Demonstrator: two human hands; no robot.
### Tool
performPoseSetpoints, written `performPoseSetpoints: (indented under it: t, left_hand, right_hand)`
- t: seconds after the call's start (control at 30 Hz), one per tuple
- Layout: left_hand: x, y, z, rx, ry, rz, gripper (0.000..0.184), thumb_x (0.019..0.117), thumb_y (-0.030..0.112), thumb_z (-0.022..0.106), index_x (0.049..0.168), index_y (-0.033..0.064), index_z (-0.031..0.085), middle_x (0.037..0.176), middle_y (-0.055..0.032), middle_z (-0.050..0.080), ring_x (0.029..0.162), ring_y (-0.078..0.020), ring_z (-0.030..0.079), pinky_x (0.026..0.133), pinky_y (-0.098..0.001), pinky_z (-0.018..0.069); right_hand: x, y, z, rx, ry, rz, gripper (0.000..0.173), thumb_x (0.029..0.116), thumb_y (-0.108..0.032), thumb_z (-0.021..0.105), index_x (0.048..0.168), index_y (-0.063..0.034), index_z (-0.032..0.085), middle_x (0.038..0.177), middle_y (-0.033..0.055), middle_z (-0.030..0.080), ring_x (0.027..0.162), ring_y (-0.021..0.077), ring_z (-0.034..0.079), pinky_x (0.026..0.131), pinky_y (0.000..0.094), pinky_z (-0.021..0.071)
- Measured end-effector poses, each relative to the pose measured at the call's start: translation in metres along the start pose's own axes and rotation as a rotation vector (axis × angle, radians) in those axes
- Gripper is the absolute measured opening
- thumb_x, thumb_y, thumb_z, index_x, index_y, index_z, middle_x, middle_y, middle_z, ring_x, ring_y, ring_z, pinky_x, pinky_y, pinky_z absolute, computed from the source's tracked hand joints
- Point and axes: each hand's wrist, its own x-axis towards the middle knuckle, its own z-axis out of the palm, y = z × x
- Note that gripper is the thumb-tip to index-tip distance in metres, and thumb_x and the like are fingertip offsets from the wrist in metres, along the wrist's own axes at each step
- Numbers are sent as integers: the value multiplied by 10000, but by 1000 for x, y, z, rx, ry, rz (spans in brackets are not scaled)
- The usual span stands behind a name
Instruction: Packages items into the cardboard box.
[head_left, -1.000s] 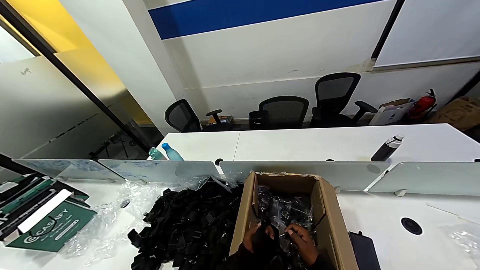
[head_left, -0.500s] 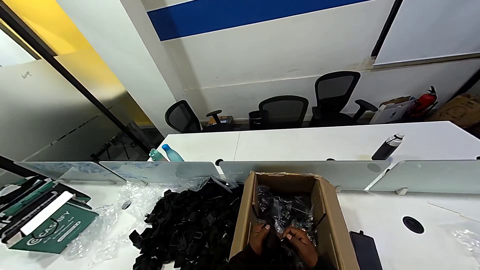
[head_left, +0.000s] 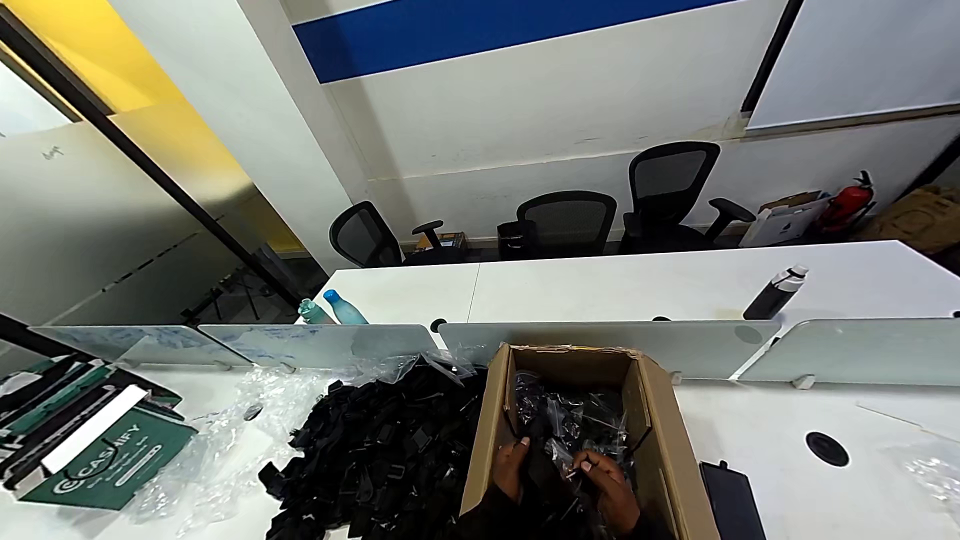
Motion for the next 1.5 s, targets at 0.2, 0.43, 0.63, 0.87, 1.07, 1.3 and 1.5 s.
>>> performPoseSetpoints:
  t: [0.2,0.43,0.63,0.87,1.07,1.3,1.5]
  left_hand:
    - [-2,8,0,83,-60,-33,302,1047,187,469,1072,-53,650,881,-89,721,814,-120,702,803,-334,596]
    - [-2,10,3,509,-21,46,539,985,44,563,1511,46,446,1521,-186,496,1190,-267,659,944,-434,588]
    - [-2,1,-4,540,-275,96,238,926,90,614,1107,-35,707,1055,-140,725,918,-145,691,869,-337,572]
    - [3,-3,-5,598,-283,18,315,1003,255,613,916,-24,731,797,-87,698,734,-109,644,755,-332,549]
    - [3,-2,-5,621,-228,66,282,967,174,567,789,-5,691,688,-44,630,656,-93,586,680,-325,510]
    - [1,-5,-6,642,-340,185,264,925,175,590,753,-6,673,674,-45,621,639,-83,575,645,-304,496]
    - [2,-7,-4,737,-370,161,311,973,207,565,835,-36,702,743,-111,660,700,-141,613,707,-348,521]
  right_hand:
    - [2,1,-2,65,12,-1,259,985,-325,545,904,-168,733,851,-20,726,781,104,695,747,306,591]
    - [9,-9,-4,-50,408,-5,273,954,-134,390,936,-70,654,761,-27,669,651,69,633,621,247,554]
    - [5,-13,-1,177,231,80,234,961,-242,531,1001,-96,708,852,21,717,687,94,674,621,255,580]
    - [3,-5,-1,96,14,21,213,976,-254,619,1035,-99,752,926,17,727,753,95,672,696,281,586]
    - [5,-2,-1,-392,74,-86,186,898,-67,587,983,-38,749,945,10,718,812,39,644,731,234,551]
    - [2,-20,8,-1137,188,221,298,890,-275,654,1091,-96,781,1070,146,705,969,283,694,868,488,574]
    - [0,-17,11,-1096,3,148,551,878,-269,721,1384,-75,627,1238,186,634,860,254,679,788,414,594]
